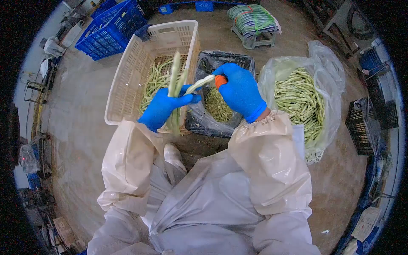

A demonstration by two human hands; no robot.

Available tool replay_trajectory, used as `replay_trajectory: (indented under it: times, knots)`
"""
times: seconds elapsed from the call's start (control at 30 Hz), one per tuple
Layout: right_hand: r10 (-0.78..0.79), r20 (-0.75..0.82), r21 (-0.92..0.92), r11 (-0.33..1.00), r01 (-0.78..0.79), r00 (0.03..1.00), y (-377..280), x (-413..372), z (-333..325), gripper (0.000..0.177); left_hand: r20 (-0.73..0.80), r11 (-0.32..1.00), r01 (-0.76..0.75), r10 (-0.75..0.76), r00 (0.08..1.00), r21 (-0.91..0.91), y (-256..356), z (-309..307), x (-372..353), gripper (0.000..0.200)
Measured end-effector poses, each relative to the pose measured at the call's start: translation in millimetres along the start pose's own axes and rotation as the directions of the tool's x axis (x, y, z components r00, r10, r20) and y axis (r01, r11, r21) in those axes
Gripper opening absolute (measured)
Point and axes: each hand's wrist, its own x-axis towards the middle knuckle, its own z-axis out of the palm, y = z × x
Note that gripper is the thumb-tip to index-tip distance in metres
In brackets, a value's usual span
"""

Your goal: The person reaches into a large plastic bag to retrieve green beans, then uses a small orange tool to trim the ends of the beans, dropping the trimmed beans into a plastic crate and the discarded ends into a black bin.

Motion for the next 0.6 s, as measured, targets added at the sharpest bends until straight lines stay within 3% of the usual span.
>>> replay_trajectory:
  times: [0.1,0.2,0.27,0.3,0.4,0.53,0.6]
  knots:
    - [0.01,0.016,-0.002,1.0,-0.01,1.0,-3,0,2,0.015,-0.136,0.842,-0.104,0.206,0.969,0.53,-8,4,1,0.026]
    - [0.293,0.097,0.414,0.857,-0.306,0.951,-22,1,-3,0.016,-0.091,0.81,-0.087,0.17,0.981,0.579,0,10,-2,0.027]
    - [0.284,0.207,0.659,0.666,-0.348,0.936,-24,4,-8,0.019,-0.02,0.975,-0.118,0.124,0.992,0.19,-6,8,0,0.029]
    - [0.267,0.259,0.755,0.543,-0.367,0.928,-23,5,-9,0.02,0.022,0.993,-0.114,0.114,0.993,-0.021,-4,9,0,0.031]
    - [0.183,0.254,0.792,0.525,-0.313,0.95,-23,-1,7,0.021,-0.022,0.955,-0.017,0.011,1.0,-0.297,4,12,-1,0.027]
    - [0.288,0.293,0.677,0.611,-0.41,0.912,-25,-1,7,0.02,-0.07,0.921,-0.023,-0.004,0.998,-0.389,2,2,3,0.031]
    - [0.309,0.285,0.668,0.614,-0.419,0.907,-25,-2,10,0.019,0.003,0.918,0.036,-0.038,0.999,-0.394,-1,4,1,0.03]
